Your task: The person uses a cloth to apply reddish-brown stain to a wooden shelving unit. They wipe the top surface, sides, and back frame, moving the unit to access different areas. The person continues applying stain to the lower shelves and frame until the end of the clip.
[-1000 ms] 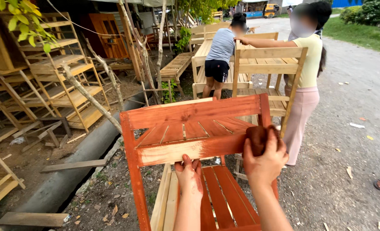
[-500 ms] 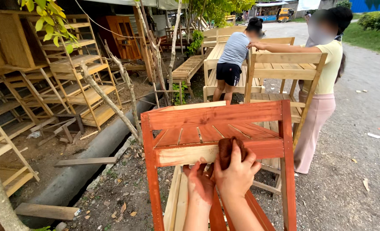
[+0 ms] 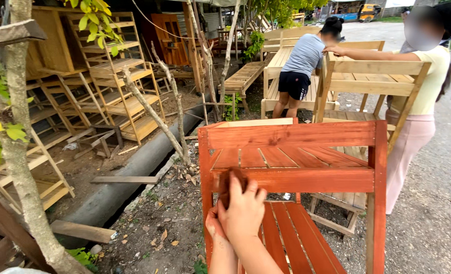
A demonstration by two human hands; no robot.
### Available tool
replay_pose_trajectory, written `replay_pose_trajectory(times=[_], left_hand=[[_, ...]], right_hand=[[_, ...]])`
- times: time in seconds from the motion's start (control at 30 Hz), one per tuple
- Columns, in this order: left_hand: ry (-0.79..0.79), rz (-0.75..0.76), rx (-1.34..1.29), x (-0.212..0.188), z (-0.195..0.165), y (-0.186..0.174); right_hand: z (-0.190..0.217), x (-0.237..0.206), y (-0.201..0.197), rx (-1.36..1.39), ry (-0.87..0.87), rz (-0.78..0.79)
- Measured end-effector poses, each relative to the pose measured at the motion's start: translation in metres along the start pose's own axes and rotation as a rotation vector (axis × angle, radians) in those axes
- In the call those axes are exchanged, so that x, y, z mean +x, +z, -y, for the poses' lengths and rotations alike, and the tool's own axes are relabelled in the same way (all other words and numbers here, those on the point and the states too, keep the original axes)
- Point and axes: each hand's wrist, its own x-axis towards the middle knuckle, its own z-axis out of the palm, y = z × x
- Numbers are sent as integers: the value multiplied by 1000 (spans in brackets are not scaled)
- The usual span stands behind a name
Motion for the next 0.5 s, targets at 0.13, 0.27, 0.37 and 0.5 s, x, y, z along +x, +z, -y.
replay_pose_trajectory(times=[0.13,0.27,0.37,0.5], left_hand=[[18,-29,-29,-2,-11,-12],[42,-21,-105,-6,8,-4],[64,54,-138,-9,17,10],[124,2,35,-14,17,27]], right_hand=[[13,3,-2,10,-170,174],[-2,10,-9,-7,-194,207],[-24,9,-13,9,-167,89],[-64,7,-24,-80,-71,-33]])
